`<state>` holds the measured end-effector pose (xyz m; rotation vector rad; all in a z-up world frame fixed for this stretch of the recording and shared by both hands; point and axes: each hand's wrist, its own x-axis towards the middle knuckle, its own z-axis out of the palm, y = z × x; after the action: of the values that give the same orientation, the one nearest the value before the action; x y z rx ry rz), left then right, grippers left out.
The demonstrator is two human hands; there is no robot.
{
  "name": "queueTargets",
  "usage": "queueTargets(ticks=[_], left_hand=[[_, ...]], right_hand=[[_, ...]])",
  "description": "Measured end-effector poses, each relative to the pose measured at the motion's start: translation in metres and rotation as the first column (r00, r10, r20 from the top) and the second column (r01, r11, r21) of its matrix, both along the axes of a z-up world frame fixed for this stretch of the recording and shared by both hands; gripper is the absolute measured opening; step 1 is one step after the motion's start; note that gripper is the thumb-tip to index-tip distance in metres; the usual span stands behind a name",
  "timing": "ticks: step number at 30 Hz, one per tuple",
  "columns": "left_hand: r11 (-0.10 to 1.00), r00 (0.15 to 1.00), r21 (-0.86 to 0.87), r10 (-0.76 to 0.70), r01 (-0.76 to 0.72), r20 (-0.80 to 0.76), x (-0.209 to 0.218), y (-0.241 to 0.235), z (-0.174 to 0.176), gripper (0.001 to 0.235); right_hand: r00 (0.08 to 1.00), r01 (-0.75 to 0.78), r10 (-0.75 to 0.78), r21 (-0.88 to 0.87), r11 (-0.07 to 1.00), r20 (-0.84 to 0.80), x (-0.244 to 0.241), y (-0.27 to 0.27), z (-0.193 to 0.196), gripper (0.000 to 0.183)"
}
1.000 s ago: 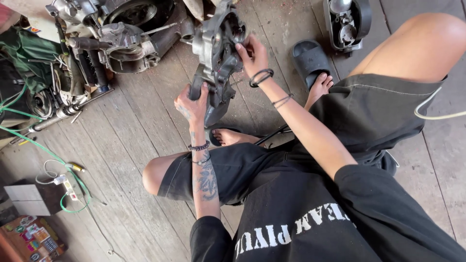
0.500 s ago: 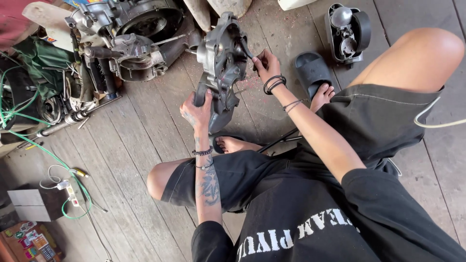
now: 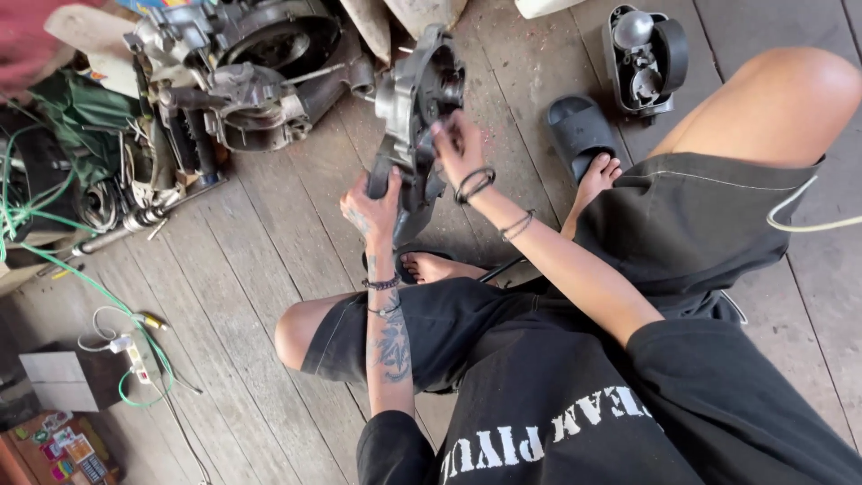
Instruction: A person sits on the floor and uses a small hand tool to scrape and clean the interior of a motorcycle engine casing.
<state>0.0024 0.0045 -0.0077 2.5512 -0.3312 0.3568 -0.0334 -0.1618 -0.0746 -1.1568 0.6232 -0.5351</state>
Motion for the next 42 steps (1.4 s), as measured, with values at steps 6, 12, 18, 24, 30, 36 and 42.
queueTargets(ticks=[6,12,18,24,30,36,42], left_hand=[[1.000,0.999,0.012,0.002,-0.002,-0.039,0.001,0.003,-0.005,0.051],[1.000,1.000,0.012,0.018,-0.018,-0.005,0.004,0.011,-0.007,0.054],[1.000,1.000,0.014,0.018,-0.018,-0.006,0.007,0.006,-0.011,0.055],[0.999,0.999,-0.014,0.042,-0.042,-0.033,0.012,0.010,-0.011,0.057],[0.999,0.999,-0.024,0.034,-0.035,-0.015,0.015,0.012,-0.017,0.057],[0.999,1.000,-0.031,0.009,-0.009,0.000,0.010,0.015,-0.013,0.058],[1.000,0.999,-0.030,0.008,-0.006,0.040,0.010,0.014,-0.009,0.056]], right_hand=[[0.992,-0.128,0.126,0.196,0.972,0.021,-0.004,-0.014,0.005,0.020],[0.997,-0.052,0.039,-0.178,0.983,-0.073,0.006,-0.021,-0.033,0.021],[0.994,-0.109,0.104,0.259,0.960,0.034,0.006,-0.017,0.060,0.020],[0.927,-0.371,0.363,0.092,0.924,0.094,-0.005,-0.007,0.041,0.020],[0.954,-0.251,0.249,-0.005,0.968,0.165,0.006,-0.005,0.055,0.015],[0.982,-0.187,0.182,0.095,0.978,0.058,0.010,-0.004,0.061,0.016],[0.961,-0.263,0.256,0.061,0.963,0.105,0.012,-0.002,0.063,0.020]])
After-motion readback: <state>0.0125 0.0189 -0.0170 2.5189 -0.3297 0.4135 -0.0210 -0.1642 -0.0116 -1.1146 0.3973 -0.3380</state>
